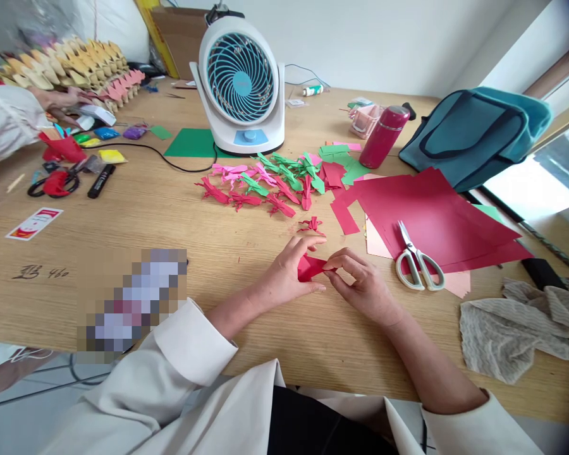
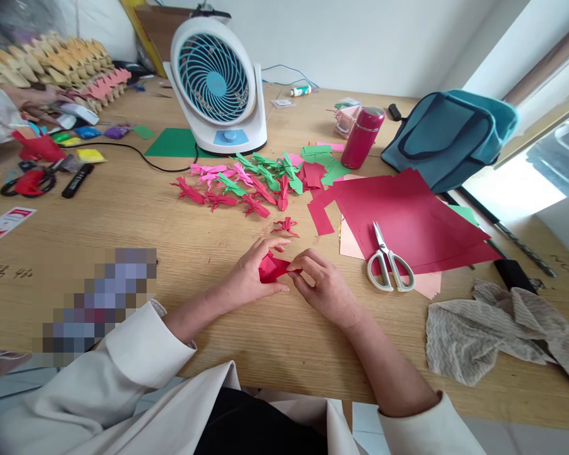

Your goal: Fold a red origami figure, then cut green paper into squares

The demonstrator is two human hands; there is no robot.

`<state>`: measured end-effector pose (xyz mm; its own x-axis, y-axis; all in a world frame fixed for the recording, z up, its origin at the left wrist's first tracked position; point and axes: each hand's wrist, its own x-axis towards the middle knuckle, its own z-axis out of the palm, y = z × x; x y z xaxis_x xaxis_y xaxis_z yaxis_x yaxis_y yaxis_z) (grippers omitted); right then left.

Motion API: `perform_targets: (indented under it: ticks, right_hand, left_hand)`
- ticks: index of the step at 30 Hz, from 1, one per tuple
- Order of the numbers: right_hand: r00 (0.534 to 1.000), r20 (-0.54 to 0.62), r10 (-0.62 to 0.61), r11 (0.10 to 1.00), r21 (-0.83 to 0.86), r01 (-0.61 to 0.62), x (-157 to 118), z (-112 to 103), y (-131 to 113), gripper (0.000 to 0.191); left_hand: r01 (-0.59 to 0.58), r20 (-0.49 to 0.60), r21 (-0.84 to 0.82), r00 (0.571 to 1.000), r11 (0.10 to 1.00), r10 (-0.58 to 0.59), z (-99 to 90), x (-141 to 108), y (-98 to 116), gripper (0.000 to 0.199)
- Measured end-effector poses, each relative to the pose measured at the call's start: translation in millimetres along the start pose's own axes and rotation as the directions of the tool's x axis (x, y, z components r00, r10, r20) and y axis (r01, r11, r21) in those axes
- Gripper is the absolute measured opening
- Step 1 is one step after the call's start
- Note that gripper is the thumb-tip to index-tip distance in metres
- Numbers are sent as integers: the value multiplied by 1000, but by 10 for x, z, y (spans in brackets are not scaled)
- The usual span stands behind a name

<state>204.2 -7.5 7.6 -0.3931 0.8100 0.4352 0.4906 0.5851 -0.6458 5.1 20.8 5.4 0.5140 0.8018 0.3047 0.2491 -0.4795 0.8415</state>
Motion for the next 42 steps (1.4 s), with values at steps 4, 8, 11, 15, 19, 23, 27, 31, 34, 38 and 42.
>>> perform_targets:
  ticks: [4,8,11,15,19,23,27,31,34,38,42]
  right_hand:
    - [1000,-10,-11,1000,1,11,-1,3,1,11]
    - [1000,-2,-7,1000,11,7,1,5,7,12]
    - [1000,10,-15,1000,12,14,-3,6,17,13]
    - [1000,5,-13,1000,5,13,-12,5,26,16]
    - [999,-16,47,999,14,-47,-24,4,30,25]
    - [992,12,127,991,48,-127,-26,1,43,26]
    - [959,8,284,953,109,-283,-12,-24,62,17]
    - [939,46,341,934,91,-344,5,-58,72,15]
    - [950,59,308,950,41,-310,5,-60,77,11]
    - [950,102,295,955,-9,-295,-14,-41,95,13]
    - [945,159,284,958,-95,-272,-20,-39,96,13]
  left_hand:
    - [-45,-14,185,999,982,48,21,-17,-26,45]
    - [-70,-15,250,997,966,76,12,-23,-39,27]
    - [-89,15,280,996,956,88,-11,-22,-29,21]
    - [-104,57,310,994,945,91,-25,-18,-18,18]
    - [-133,17,343,991,930,136,-25,-16,-6,22]
    - [-153,-6,416,985,896,171,-38,-22,7,24]
    - [-158,8,548,983,821,184,-50,-39,-22,28]
    - [-189,41,645,976,741,213,-53,-55,-45,27]
    - [-237,100,696,967,678,235,-46,-57,-23,24]
    - [-285,136,749,950,598,283,-19,-53,11,21]
    - [-304,144,771,939,559,313,3,-54,11,20]
